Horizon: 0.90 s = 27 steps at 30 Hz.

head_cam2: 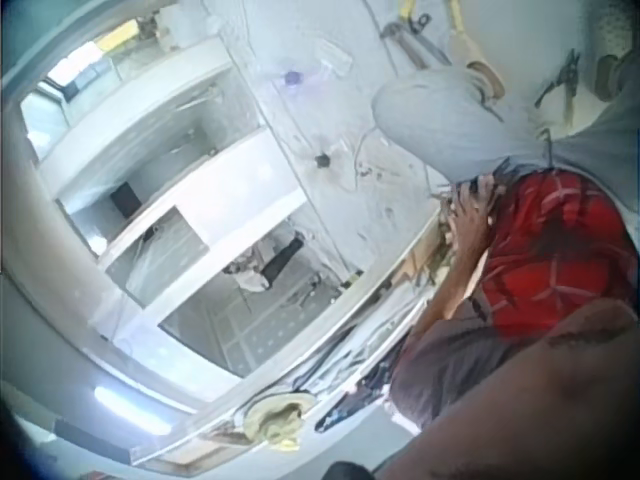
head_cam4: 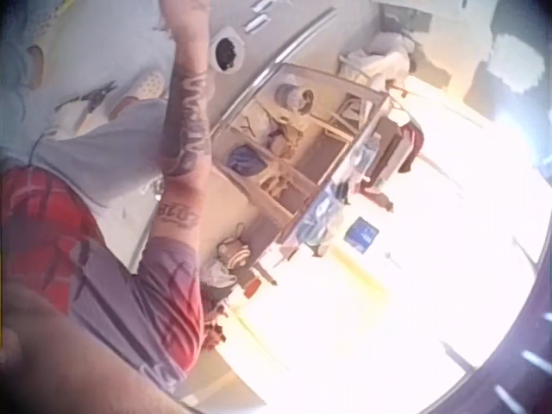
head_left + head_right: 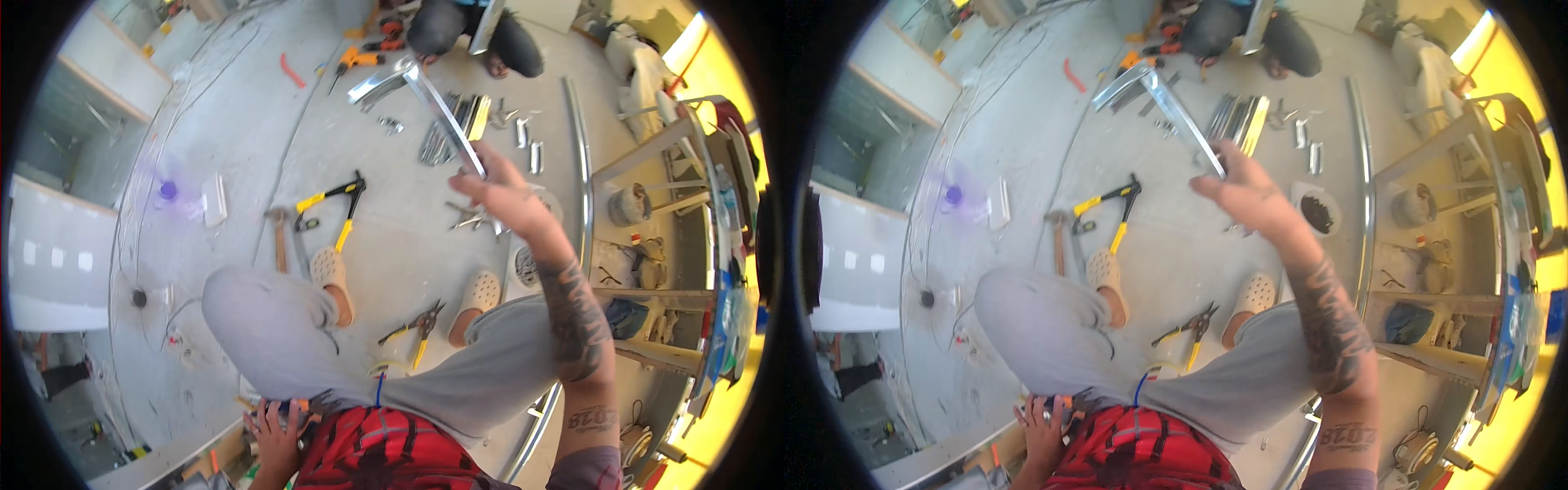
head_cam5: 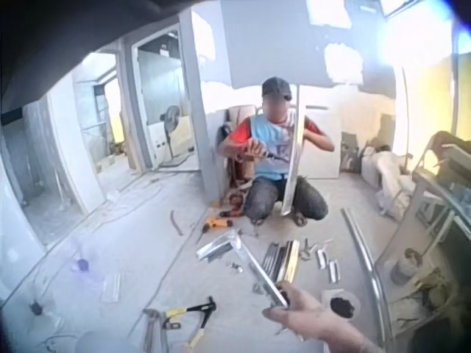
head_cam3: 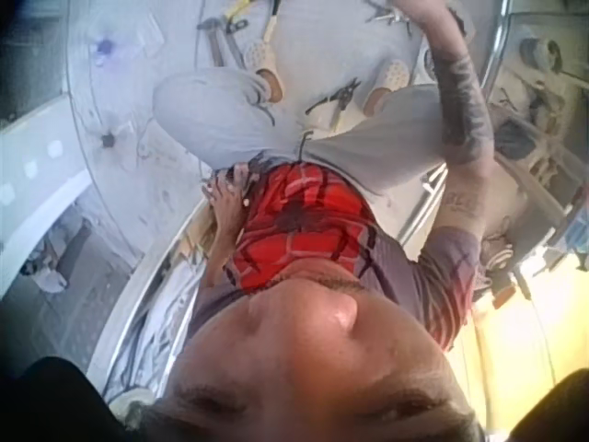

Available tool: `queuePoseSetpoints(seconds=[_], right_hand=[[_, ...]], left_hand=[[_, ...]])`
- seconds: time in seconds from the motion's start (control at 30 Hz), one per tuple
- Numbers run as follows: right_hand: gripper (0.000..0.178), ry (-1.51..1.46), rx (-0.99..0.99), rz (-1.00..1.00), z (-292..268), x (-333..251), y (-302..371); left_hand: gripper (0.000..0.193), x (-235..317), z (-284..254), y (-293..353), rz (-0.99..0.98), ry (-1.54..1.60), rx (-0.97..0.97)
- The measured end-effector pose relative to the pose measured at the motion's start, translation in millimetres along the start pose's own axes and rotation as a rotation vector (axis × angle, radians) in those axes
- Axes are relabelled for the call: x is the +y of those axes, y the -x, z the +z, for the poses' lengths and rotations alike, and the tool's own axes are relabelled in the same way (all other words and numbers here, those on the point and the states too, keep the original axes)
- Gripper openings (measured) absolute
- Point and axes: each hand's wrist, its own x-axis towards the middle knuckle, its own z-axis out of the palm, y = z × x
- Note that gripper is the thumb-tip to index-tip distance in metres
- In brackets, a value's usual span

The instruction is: Cutting, bending, and drilling metal profiles to assemble frames for construction.

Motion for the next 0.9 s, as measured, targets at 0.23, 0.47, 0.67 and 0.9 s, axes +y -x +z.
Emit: queuePoseSetpoints(seconds=[0.23, 0.47, 0.67, 0.9], right_hand=[[0.049, -0.437, -0.331, -0.029, -9, -15, 20], [0.049, -0.367, -0.322, -0.170, -11, -18, 31], [0.047, -0.026, -0.151, -0.084, -9, -12, 32], [0.047, 0.194, 0.066, -0.260, -5, -23, 41]], left_hand=[[0.064, -41, 37, 6, 0.053, 0.366, 0.161], [0.025, -60, -12, -39, -0.013, 1.039, -0.286], [0.028, -88, -146, -53, 0.216, 0.585, -0.508], [0.028, -89, -138, -54, 0.195, 0.871, -0.499]])
